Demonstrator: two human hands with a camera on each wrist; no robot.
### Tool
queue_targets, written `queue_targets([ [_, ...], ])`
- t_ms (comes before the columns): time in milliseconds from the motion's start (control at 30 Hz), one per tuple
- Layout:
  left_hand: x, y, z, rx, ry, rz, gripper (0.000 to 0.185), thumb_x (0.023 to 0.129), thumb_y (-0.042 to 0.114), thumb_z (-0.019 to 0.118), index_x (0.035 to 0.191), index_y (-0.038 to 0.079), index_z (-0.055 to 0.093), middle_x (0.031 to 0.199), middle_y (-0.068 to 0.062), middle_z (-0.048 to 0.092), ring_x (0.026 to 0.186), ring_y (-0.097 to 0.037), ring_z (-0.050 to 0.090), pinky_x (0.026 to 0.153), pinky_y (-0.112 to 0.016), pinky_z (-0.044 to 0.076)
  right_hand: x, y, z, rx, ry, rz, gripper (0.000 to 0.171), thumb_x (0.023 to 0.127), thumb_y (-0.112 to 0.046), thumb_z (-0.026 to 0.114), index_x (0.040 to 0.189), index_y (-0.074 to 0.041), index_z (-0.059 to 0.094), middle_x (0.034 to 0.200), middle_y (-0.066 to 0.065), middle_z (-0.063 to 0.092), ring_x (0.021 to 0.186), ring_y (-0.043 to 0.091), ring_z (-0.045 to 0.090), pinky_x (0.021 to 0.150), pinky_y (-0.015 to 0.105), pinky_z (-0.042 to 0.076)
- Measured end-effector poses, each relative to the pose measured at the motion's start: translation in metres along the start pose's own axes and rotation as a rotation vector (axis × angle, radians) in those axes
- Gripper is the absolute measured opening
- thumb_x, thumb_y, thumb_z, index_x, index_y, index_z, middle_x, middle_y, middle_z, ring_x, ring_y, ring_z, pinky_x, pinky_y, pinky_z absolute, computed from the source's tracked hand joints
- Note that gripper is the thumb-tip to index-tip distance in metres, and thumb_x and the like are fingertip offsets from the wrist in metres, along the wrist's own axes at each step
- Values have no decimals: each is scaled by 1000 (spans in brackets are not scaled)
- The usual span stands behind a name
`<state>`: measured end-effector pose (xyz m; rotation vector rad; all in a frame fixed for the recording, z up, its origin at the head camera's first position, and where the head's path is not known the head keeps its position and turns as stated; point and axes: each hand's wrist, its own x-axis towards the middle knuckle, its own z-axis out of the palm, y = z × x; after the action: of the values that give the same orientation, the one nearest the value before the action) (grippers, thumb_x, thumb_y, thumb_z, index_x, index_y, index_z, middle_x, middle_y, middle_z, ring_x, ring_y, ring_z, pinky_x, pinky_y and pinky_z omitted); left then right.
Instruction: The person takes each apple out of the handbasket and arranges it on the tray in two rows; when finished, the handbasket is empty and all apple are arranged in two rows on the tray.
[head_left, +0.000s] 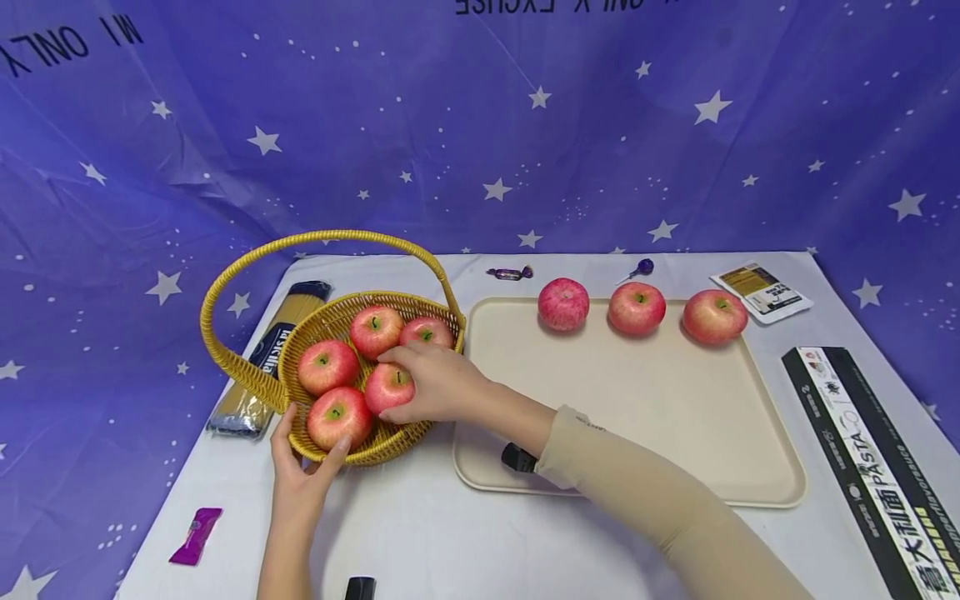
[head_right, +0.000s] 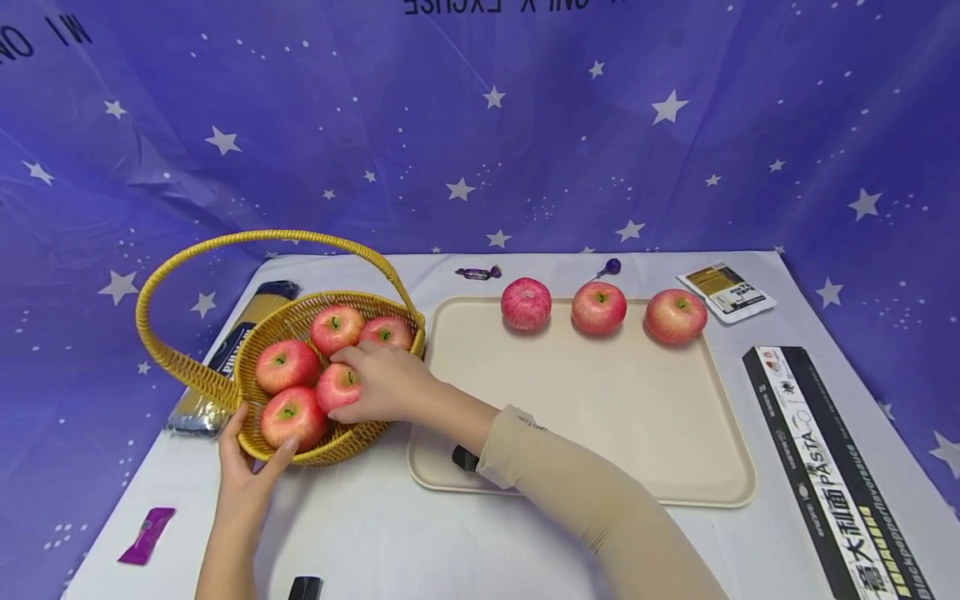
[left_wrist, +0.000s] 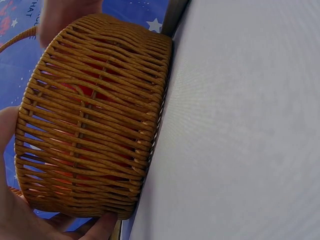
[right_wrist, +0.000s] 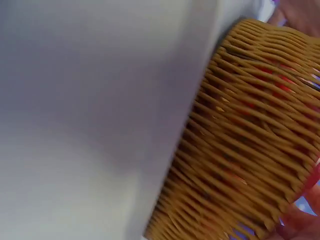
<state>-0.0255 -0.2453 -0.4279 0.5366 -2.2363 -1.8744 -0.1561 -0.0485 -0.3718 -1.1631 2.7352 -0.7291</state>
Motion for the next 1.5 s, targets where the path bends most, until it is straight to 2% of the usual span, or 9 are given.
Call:
queue_targets([
  [167, -1, 0, 1, 6, 5, 2, 86, 91, 11, 67, 154, 24, 11, 158, -1, 10, 139, -26, 21, 92, -6, 35, -16, 11, -30, 129, 151, -17, 68, 75, -50, 75, 133, -22, 56, 127, -3, 55, 117, 14, 49, 91, 34, 47],
  [300, -1, 0, 0, 26, -2, -2, 87, 91, 13, 67, 155, 25, 9, 159, -1, 8, 141, -27, 18, 96, -7, 33, -29, 30, -58, 190, 233, 43, 70, 74, -48, 78, 134, -21, 55, 126, -3, 56, 112, 13, 52, 89, 34, 49],
  [433, 1, 0, -2, 41, -11, -26, 88, 91, 15, 67, 155, 27, 7, 159, 1, 5, 143, -25, 15, 111, -26, 28, -39, 55, -78, 226, 265, 144, 72, 73, -48, 79, 135, -21, 55, 131, -2, 54, 118, 15, 50, 93, 38, 48],
  [567, 1, 1, -3, 37, -13, -49, 89, 91, 17, 67, 155, 29, 6, 160, 3, 3, 144, -23, 13, 114, -43, 23, -39, 77, -86, 244, 276, 201, 69, 74, -41, 80, 134, -17, 56, 132, 1, 53, 120, 18, 49, 95, 43, 46],
  [633, 2, 2, -4, 29, -12, -54, 90, 91, 17, 68, 155, 29, 6, 160, 3, 3, 144, -22, 12, 113, -40, 24, -35, 88, -84, 231, 273, 226, 68, 75, -40, 79, 134, -16, 56, 132, 3, 54, 123, 21, 48, 97, 45, 44],
  [700, 1, 2, -4, 26, -10, -52, 89, 91, 16, 68, 155, 29, 6, 159, 4, 3, 143, -21, 13, 112, -29, 27, -29, 99, -77, 207, 254, 256, 69, 75, -42, 77, 134, -16, 55, 133, 5, 54, 126, 25, 46, 99, 47, 43],
  [867, 0, 2, -2, 16, -15, -28, 88, 91, 14, 67, 155, 26, 8, 159, 2, 6, 142, -23, 16, 99, -10, 33, -13, 127, -49, 143, 174, 317, 75, 75, -47, 76, 137, -10, 52, 136, 12, 51, 128, 28, 45, 103, 45, 39],
  [1133, 0, 3, -3, 29, -18, -36, 89, 91, 16, 68, 155, 28, 7, 159, 2, 6, 143, -23, 16, 101, -12, 33, -1, 134, -27, 152, 183, 364, 78, 78, -47, 76, 139, -8, 48, 137, 13, 49, 125, 29, 47, 104, 43, 38],
  [1500, 0, 3, -2, 33, -20, -31, 88, 91, 16, 67, 155, 27, 7, 159, 1, 6, 143, -24, 16, 98, -9, 34, -9, 125, -34, 191, 212, 380, 82, 79, -45, 77, 144, -10, 42, 145, 13, 42, 133, 31, 39, 109, 46, 33],
])
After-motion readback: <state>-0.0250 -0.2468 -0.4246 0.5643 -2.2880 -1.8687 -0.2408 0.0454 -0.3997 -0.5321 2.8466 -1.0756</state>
